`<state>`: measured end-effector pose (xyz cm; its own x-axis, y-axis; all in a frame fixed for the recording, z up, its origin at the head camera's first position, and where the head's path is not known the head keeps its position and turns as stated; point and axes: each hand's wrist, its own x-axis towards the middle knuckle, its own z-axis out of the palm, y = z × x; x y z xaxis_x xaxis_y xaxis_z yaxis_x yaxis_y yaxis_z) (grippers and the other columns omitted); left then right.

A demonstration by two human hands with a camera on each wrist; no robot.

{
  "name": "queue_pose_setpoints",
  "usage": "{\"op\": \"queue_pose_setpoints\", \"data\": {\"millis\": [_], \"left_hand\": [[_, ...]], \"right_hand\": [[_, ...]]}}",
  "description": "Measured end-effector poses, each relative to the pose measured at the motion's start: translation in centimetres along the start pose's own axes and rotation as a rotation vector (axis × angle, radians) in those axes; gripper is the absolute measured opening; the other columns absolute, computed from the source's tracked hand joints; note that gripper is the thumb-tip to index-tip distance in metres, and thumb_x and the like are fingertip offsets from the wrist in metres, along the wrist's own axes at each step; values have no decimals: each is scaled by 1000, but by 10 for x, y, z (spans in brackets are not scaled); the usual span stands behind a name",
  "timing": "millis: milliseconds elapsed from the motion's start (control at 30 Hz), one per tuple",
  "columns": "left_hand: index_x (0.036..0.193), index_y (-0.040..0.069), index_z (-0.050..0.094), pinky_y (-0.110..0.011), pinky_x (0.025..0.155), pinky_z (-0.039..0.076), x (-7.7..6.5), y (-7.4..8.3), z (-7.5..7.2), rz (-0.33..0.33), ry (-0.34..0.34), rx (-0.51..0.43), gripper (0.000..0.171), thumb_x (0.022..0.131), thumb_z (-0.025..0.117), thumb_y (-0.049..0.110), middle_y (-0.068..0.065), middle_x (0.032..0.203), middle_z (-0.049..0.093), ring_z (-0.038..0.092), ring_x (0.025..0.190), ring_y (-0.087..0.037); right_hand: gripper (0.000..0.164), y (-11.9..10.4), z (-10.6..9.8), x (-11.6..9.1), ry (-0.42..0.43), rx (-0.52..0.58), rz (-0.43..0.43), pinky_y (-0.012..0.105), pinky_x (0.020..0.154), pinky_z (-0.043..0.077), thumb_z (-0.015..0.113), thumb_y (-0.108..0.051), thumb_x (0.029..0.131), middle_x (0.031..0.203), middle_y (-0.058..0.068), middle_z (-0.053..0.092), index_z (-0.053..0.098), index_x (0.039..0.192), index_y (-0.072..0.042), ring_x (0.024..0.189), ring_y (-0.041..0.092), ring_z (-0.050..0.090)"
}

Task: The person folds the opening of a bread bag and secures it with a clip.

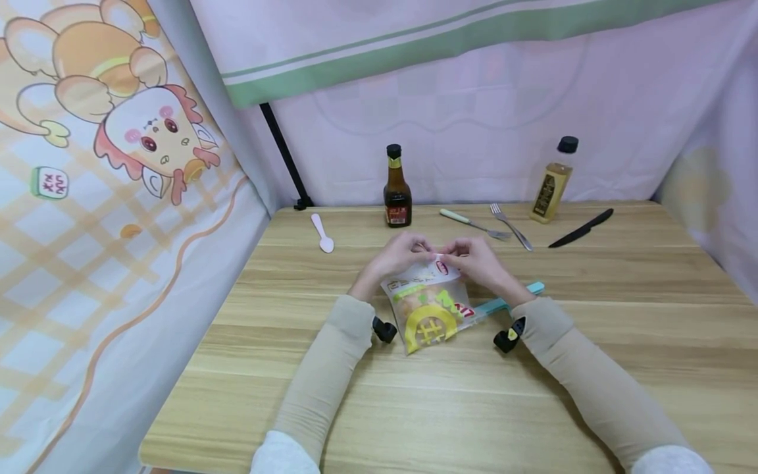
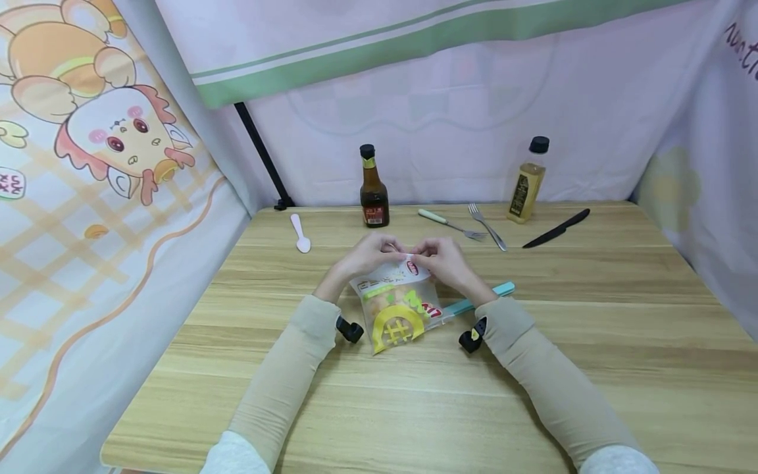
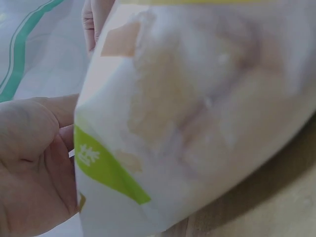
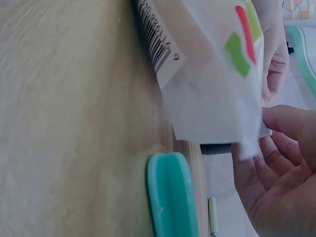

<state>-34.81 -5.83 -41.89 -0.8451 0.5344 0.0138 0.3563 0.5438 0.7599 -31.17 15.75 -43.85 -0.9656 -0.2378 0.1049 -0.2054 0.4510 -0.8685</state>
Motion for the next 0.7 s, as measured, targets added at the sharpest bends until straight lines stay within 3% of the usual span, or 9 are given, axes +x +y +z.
{"op": "queue_pose_setpoints", "data": {"millis": [267, 467, 700], "left_hand": [[108, 8, 73, -31, 94, 51, 1, -1, -2, 23, -18, 15, 13, 98, 75, 16, -13, 115, 79, 72, 106, -23], [109, 6, 70, -40, 107, 53, 1, 0, -2, 6, -29, -4, 11, 99, 72, 12, -16, 125, 75, 70, 119, -29], [105, 7, 65, -37, 101, 52, 0, -2, -1, -8, -13, -47, 11, 98, 72, 12, -16, 122, 73, 69, 113, -28]], "right_hand": [[12, 0, 1, -1, -5, -43, -55, 21, 58, 49, 70, -12, 101, 94, 19, 75, 71, 104, 0, 74, 11, 63], [11, 2, 2, 1, -11, -48, -60, 20, 62, 52, 67, -9, 102, 103, 25, 77, 67, 104, 2, 83, 16, 72], [9, 2, 3, 1, -10, -52, -60, 22, 61, 54, 66, -7, 102, 105, 26, 77, 67, 106, 1, 85, 20, 74]]}}
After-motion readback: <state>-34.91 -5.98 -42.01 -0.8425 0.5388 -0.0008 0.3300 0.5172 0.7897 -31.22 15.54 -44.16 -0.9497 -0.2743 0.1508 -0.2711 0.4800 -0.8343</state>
